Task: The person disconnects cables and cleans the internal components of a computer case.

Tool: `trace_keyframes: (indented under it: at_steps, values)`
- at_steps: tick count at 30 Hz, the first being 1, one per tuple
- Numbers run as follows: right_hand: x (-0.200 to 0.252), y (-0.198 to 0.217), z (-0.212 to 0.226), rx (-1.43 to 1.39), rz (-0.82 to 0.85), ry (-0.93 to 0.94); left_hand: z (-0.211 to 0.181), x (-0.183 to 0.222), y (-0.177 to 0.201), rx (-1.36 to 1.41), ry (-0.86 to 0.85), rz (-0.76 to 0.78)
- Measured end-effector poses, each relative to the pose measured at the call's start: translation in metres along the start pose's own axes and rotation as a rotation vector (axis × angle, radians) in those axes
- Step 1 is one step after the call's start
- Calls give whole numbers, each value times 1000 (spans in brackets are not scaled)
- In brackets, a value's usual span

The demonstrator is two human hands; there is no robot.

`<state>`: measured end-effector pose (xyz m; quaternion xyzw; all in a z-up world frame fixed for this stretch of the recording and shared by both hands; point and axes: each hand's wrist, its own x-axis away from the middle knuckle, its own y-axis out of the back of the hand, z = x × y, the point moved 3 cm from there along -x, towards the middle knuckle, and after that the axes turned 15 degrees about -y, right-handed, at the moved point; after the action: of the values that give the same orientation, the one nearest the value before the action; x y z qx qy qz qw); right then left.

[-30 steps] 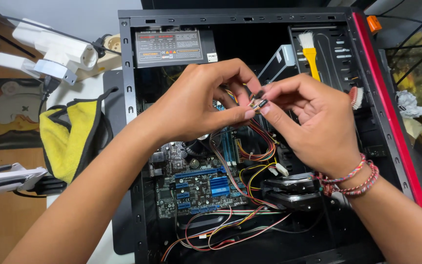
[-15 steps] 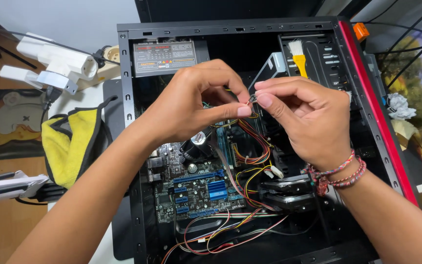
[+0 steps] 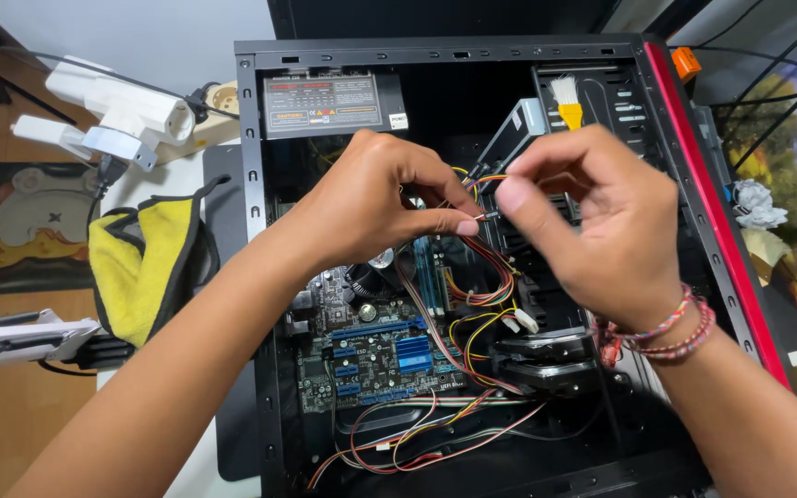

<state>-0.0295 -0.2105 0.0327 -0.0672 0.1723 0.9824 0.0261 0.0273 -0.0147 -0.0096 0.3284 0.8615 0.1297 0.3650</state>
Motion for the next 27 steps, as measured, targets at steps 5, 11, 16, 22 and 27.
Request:
trace_keyframes:
  at_steps: [5,11,16,22,27]
  values:
    - [8,-2,4,558,143,230,2,3,-2,-44,-91,-20]
    - [9,-10,-2,605,284,92,-1,4,-1,-10,-16,10]
    - [13,-11,-22,572,427,-235,-7,3,-1,9,36,52]
    - [27,-22,-25,516,767,-261,2,9,4,-18,-14,17]
    - [47,-49,-25,38,1046,-623,8,10,5,-61,22,27]
